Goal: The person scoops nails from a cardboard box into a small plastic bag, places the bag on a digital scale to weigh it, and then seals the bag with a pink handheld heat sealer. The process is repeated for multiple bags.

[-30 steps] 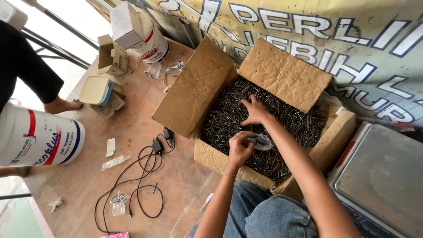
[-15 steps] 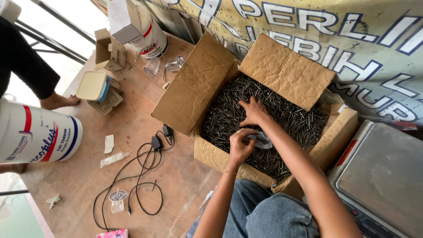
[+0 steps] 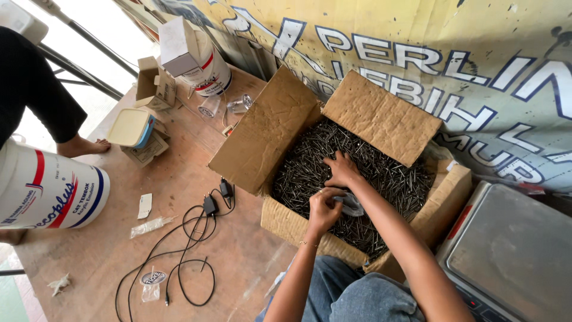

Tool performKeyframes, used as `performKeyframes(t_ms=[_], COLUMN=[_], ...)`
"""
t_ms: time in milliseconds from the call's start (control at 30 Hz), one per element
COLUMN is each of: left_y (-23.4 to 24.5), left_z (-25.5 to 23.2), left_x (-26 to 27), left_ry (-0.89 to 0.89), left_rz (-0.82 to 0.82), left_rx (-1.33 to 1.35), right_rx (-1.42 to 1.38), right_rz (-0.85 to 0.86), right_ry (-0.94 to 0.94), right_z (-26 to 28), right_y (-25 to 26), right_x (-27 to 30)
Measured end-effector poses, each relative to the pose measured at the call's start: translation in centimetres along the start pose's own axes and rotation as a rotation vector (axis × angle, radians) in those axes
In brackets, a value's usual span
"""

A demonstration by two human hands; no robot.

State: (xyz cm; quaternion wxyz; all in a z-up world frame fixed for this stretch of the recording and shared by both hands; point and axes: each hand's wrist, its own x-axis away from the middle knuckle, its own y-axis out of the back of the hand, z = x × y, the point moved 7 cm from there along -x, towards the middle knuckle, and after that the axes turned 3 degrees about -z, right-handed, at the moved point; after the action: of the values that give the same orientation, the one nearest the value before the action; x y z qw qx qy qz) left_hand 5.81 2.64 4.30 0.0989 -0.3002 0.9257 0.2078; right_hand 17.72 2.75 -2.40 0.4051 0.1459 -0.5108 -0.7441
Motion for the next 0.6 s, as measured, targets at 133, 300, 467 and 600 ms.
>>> performKeyframes(t_ms=[133, 300, 467, 600], left_y=[0.2, 0.3, 0.1, -0.1], left_z=[-0.4, -0.9, -1.5, -1.4], left_x=[0.0, -0.1, 0.0, 0.4], left_ry=[0.008, 0.001, 0.008, 0.011], left_rz=[-0.012, 0.004, 0.036, 0.065], left_rx=[0.043, 0.056, 0.063, 0.055], right_rx=[-0.13, -0.152, 0.014, 0.015], right_rz=[-0.012, -0.182, -0.258, -0.281], right_ry=[0.016, 0.273, 0.257, 0.217], right_z=[-0.1, 0.7, 0.5, 0.2], right_y=[0.1, -0.8, -2.2, -2.6], right_x=[0.9, 1.9, 1.3, 0.9])
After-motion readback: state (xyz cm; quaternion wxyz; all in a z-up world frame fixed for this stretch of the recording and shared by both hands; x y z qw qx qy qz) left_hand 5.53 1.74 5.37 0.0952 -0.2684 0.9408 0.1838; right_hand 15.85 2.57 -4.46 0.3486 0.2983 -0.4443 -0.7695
